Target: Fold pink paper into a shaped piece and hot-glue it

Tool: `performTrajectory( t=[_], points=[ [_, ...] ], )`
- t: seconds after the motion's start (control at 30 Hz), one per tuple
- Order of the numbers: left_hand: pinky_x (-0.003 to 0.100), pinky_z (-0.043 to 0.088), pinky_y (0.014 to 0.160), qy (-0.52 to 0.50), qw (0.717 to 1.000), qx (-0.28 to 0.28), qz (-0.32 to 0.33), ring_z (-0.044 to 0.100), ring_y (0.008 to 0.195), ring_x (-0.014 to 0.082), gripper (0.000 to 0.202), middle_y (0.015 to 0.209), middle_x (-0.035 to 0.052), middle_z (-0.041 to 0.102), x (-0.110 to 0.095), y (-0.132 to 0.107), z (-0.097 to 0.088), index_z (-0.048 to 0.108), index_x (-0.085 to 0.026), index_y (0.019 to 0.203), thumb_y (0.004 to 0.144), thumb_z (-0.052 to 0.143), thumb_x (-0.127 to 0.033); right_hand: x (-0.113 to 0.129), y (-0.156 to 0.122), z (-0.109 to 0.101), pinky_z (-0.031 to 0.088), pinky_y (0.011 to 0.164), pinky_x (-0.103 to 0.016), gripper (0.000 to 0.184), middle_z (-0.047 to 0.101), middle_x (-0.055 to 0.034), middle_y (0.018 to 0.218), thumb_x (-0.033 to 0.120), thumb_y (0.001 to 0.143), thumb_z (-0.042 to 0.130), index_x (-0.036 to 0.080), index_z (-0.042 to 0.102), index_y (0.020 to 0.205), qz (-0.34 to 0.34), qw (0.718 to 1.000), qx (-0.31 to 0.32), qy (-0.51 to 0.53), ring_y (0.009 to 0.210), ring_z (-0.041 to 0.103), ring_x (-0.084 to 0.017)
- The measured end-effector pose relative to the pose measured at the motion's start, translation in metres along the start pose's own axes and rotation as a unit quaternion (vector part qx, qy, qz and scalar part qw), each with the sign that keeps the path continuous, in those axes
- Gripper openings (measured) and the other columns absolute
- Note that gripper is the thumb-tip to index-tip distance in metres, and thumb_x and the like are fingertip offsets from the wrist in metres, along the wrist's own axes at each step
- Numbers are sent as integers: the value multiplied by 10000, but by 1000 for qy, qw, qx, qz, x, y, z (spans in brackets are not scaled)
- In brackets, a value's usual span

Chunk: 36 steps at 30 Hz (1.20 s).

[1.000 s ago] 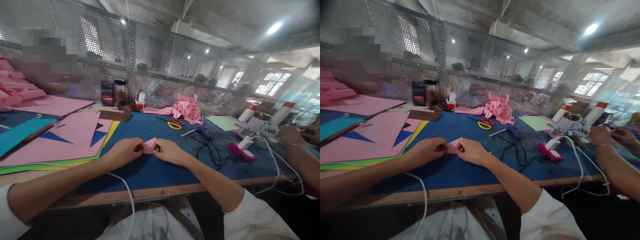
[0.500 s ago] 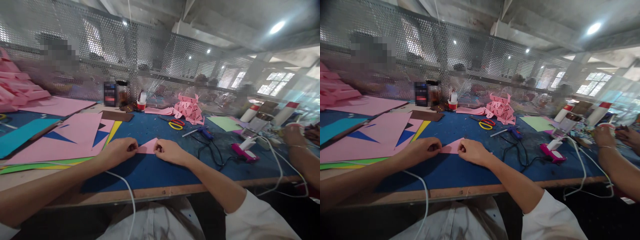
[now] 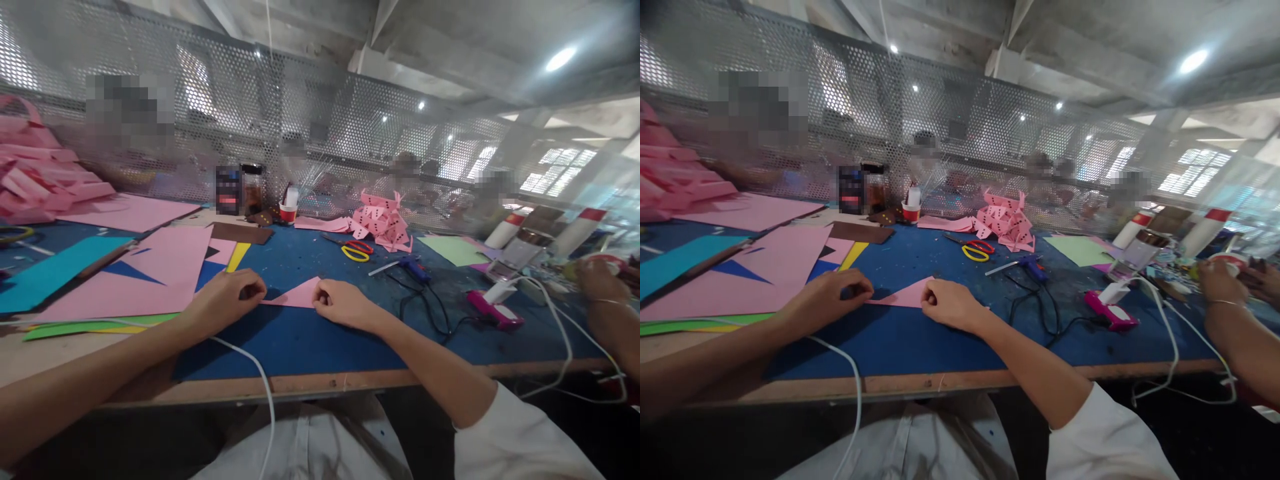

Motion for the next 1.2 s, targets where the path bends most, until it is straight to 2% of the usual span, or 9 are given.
performTrajectory(
  t=[0.07,0.13,0.2,0.37,0.5,0.7,1.2],
  points=[
    [323,452,837,25,996,-27,79,627,882,206,184,901,46,704,-22,2,0,678,-206,854,914,525,-290,0,0,1,344,638,-233,93,691,-6,858,173,824,597,189,659,890,1,1000,-3,-10,728,581,-123],
    [329,440,877,31,988,-2,149,617,966,212,200,988,59,701,-41,5,10,694,-216,962,940,496,-231,1,1,2,334,632,-236,76,690,-4,854,188,830,604,191,651,891,4,1000,-8,-18,727,577,-127],
    [312,439,864,31,982,34,184,622,953,200,202,992,53,687,-50,8,23,692,-218,977,945,493,-203,0,1,2,324,625,-239,63,688,0,841,207,834,612,195,640,890,11,999,-19,-25,716,568,-129],
    [242,445,746,-13,986,60,157,628,821,151,194,916,24,661,-38,16,35,690,-214,922,938,499,-185,0,2,5,328,630,-236,67,684,11,835,212,834,610,203,627,898,7,999,-24,-23,710,563,-125],
    [227,440,760,-21,983,58,172,630,855,143,209,973,20,662,-35,15,33,692,-225,973,959,485,-207,1,1,4,343,639,-232,75,682,8,854,202,840,594,203,635,903,-7,1000,-6,-12,730,574,-123],
    [223,439,770,-23,983,60,172,635,869,144,208,961,17,662,-34,15,33,695,-225,959,963,488,-213,-2,-2,-1,361,654,-235,175,693,-3,900,162,826,575,207,669,967,-6,1000,1,-10,763,595,-129],
    [232,438,750,-24,982,64,175,630,867,157,202,949,23,646,-31,14,34,691,-216,967,967,490,-234,-13,-13,-12,362,650,-238,170,730,-1,900,176,791,578,221,682,917,43,999,3,-20,779,627,-151]
  ],
)
Point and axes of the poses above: each hand's wrist, its own y-axis towards the middle knuckle, its own z-axis out of the palm, x = y × z, the point moved 7 cm from there along y, towards the middle knuckle
